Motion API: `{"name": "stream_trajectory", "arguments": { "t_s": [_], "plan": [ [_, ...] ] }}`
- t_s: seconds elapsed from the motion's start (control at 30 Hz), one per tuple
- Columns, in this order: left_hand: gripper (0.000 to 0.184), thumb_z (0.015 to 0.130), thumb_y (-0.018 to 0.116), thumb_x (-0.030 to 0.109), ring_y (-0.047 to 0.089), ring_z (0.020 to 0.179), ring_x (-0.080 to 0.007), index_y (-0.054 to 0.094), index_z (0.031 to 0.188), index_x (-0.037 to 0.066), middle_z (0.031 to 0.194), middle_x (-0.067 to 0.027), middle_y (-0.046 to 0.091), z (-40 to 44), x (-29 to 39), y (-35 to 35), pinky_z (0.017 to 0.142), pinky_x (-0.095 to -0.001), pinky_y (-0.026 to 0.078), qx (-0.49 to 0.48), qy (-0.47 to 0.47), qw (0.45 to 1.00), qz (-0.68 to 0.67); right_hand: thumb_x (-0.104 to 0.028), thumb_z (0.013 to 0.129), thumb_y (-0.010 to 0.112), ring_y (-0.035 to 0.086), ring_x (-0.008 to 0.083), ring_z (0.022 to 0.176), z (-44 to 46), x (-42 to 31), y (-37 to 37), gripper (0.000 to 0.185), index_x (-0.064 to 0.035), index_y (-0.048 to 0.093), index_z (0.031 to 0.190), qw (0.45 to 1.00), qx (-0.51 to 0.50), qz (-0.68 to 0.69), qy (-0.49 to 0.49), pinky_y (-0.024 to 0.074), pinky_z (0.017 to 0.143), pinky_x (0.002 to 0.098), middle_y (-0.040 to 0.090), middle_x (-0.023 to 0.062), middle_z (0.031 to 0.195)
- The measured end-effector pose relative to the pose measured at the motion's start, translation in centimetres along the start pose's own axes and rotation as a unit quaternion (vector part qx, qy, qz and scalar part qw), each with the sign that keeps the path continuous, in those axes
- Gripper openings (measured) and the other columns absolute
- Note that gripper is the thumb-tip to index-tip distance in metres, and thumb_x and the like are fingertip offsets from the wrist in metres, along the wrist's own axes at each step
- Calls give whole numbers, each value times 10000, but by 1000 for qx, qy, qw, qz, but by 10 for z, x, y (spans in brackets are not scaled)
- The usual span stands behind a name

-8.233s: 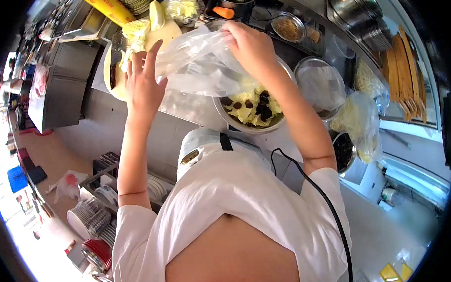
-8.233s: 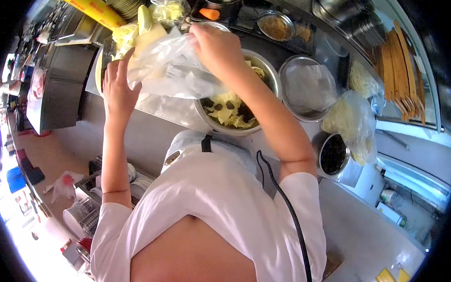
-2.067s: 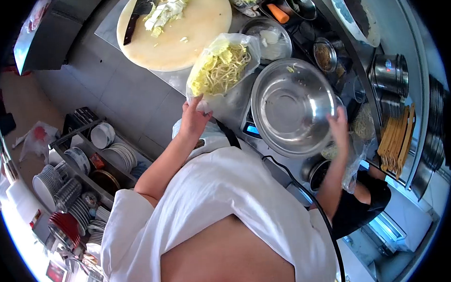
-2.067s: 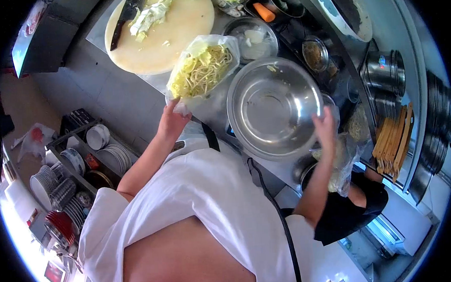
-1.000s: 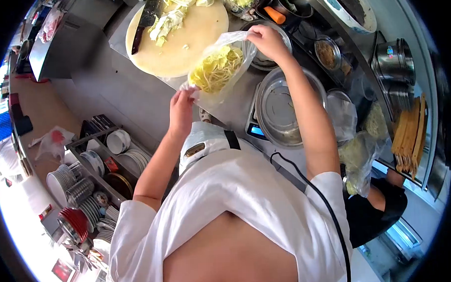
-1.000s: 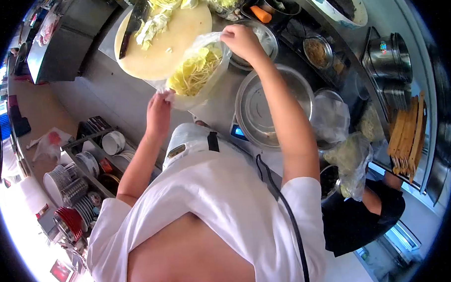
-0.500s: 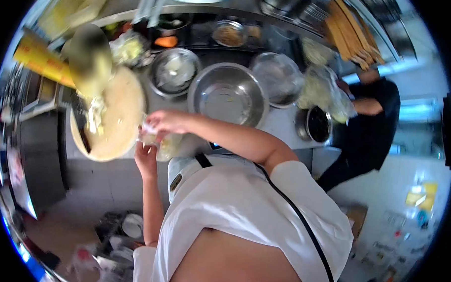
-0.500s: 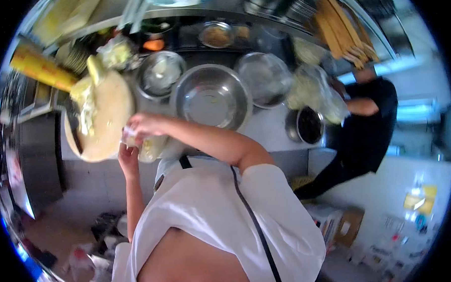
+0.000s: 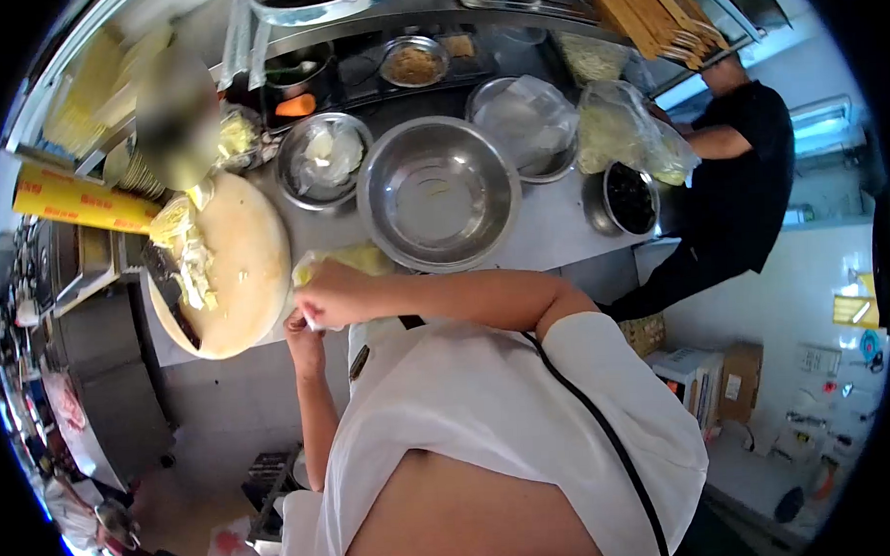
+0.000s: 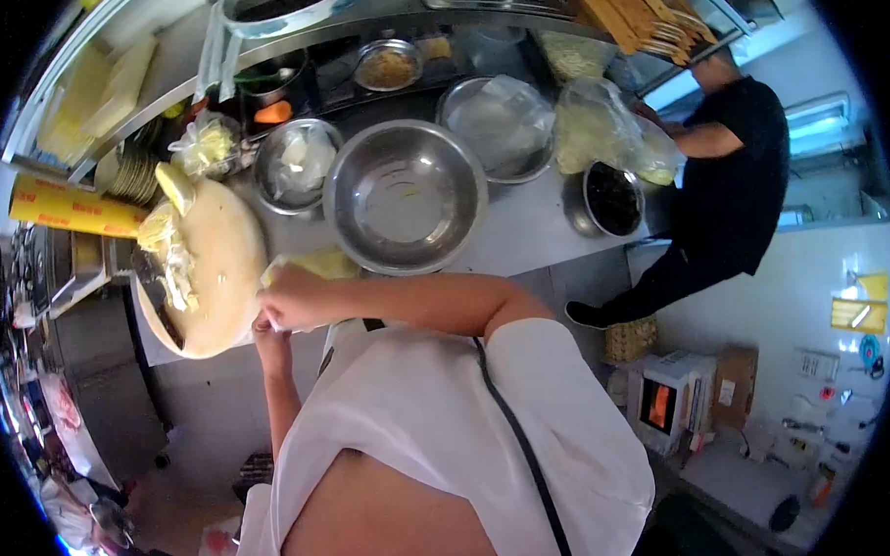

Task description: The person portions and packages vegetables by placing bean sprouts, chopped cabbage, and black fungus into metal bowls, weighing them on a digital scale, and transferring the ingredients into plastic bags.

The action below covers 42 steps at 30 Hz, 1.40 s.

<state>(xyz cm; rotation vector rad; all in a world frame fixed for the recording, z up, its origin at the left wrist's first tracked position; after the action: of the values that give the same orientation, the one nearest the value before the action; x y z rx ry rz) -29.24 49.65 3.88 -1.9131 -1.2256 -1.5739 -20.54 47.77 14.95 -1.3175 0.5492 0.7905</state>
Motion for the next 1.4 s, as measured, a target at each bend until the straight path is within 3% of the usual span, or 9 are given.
{"name": "stream_trajectory", "arguments": {
  "t_s": [0.13,0.27,0.53,0.6,0.77,0.97,1.07,1.27,1.4],
  "plan": [
    [94,869,513,118,371,501,-22,589,848,67,656,49,504,4,-2,-17,433,-161,269,32,14,993,-110,-137,720,600,521,98,700,-3,74,14,99,-65,570,782,905,69,351,233,418,612,266,554,19,730],
    [154,904,479,196,301,430,-43,531,829,71,727,26,485,-5,-43,-21,367,-174,223,-51,-127,935,-326,-183,732,600,521,174,865,-50,196,100,133,-88,526,789,431,112,725,525,391,783,316,543,42,838],
    [133,866,502,119,518,536,-120,581,846,15,625,-65,509,-30,22,-9,469,-258,396,-106,194,892,395,-325,724,595,469,347,998,9,167,79,389,-121,450,1023,370,100,766,516,346,857,487,430,240,1126],
    [117,838,493,69,601,637,-163,569,907,14,738,-102,578,-40,11,-13,552,-292,458,-159,104,894,406,-281,738,563,487,338,987,-5,172,91,361,-108,443,1031,322,105,750,567,372,866,462,449,243,1110],
    [323,873,381,66,621,607,-179,499,1173,73,826,-109,616,-28,10,-26,542,-274,494,-127,-133,967,-177,111,708,373,622,282,888,11,166,102,395,-35,417,1073,558,100,719,404,515,784,397,585,201,977],
    [481,860,362,1,599,535,-140,361,1332,97,871,-93,613,8,-16,-30,519,-215,479,-93,-118,977,149,7,789,513,622,183,782,-22,93,105,517,-91,351,1270,696,-66,592,401,521,691,286,617,138,959],
    [338,749,551,-42,555,620,-132,561,1081,20,836,-82,581,16,21,-18,523,-233,455,-43,20,954,297,-49,742,586,627,184,749,-4,74,45,574,-87,350,1263,927,0,242,287,500,656,293,632,119,867],
    [85,669,631,-28,435,636,-131,574,730,-25,750,-53,449,5,91,-4,516,-224,347,19,208,898,388,-82,674,624,602,270,692,14,14,9,461,-77,436,1095,976,49,128,170,444,637,383,595,112,730],
    [74,693,601,-32,417,645,-134,549,712,16,709,-43,432,-18,126,8,553,-229,343,-36,143,983,109,-51,730,610,502,98,640,10,-4,-39,350,-66,458,1045,893,53,407,187,409,588,245,516,3,745]
  ]
}}
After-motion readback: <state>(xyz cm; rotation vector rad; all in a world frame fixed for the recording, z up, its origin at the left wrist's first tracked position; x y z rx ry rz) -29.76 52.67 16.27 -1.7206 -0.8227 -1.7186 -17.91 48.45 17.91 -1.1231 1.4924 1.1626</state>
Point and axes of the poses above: each hand's wrist, its own z-axis towards the middle knuckle, its own y-axis out of the palm, x = y × z, the point moved 10 cm from there along z, towards the middle knuckle
